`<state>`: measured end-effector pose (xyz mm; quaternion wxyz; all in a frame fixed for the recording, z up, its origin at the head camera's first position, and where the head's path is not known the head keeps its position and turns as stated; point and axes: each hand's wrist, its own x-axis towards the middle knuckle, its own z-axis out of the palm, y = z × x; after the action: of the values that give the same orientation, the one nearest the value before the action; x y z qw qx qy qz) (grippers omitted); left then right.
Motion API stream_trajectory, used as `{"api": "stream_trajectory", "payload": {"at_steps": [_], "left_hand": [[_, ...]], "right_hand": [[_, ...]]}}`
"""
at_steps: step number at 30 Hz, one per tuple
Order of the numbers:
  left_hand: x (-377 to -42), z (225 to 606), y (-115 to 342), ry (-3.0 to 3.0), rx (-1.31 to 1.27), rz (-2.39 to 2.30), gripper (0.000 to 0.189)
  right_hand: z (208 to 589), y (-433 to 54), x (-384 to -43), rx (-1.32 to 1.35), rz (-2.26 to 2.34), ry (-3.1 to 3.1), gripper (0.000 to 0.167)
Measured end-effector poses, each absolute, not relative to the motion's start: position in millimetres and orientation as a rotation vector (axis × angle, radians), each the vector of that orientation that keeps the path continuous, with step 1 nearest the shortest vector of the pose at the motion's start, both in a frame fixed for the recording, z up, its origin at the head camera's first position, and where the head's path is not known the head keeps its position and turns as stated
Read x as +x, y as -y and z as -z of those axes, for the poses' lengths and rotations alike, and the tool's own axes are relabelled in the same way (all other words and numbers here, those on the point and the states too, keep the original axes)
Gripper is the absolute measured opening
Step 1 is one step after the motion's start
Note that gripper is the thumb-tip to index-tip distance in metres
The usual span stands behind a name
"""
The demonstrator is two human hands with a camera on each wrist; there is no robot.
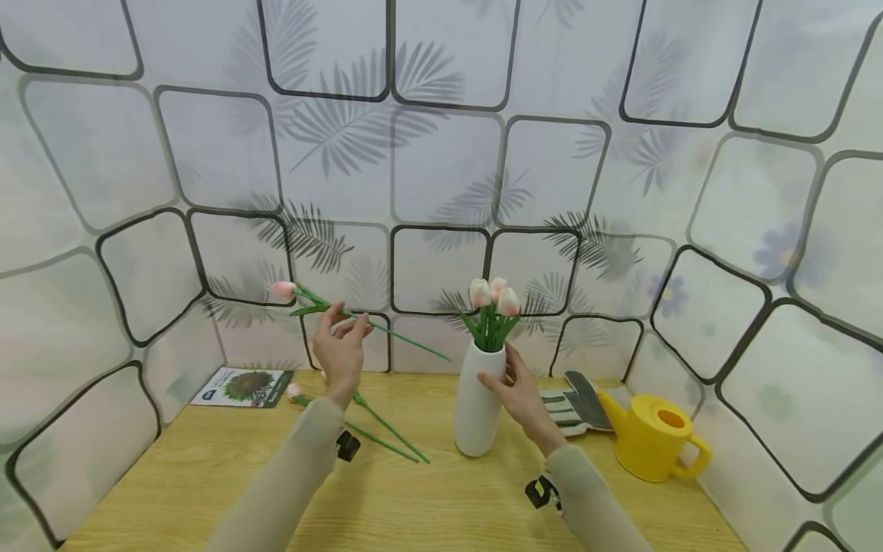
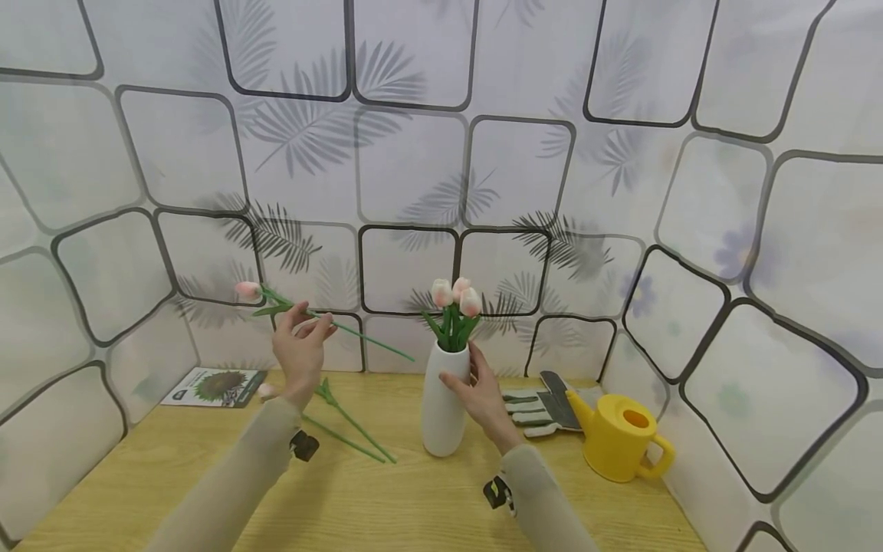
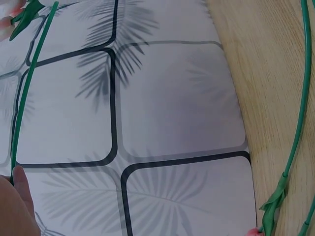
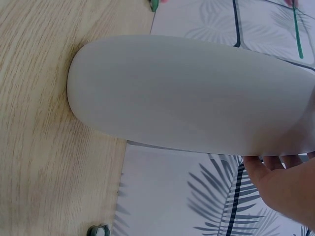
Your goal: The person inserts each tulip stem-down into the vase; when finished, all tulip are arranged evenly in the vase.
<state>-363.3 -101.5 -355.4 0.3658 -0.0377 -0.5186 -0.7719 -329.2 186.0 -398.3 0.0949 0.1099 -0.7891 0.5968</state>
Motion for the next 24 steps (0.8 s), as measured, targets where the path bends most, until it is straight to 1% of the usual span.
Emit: {"api": "stream_trajectory", "payload": {"at_steps": [7, 11, 14, 24], "left_hand": [[-363.7, 358.0, 101.4, 1.37, -0.106, 1.959, 0.046], [-363.5, 359.2, 102.0, 1.368, -0.103, 1.971, 0.047], [-364.2, 358.0, 102.0, 1.359, -0.104, 1.965, 0.047], [-362.5, 341.1, 93.2, 1.281, -0.187, 1.992, 0.048]], "right_hand": [[389.3, -184.0, -322.2, 0.319, -1.783, 2.368, 0.083], [389.5, -183.9, -321.7, 0.304, -1.776, 2.371, 0.083], [396.4, -185.5, -327.1, 0.312, -1.765, 2.359, 0.084], [398.3, -185.7, -328.2, 0.323, -1.756, 2.338, 0.083]]}}
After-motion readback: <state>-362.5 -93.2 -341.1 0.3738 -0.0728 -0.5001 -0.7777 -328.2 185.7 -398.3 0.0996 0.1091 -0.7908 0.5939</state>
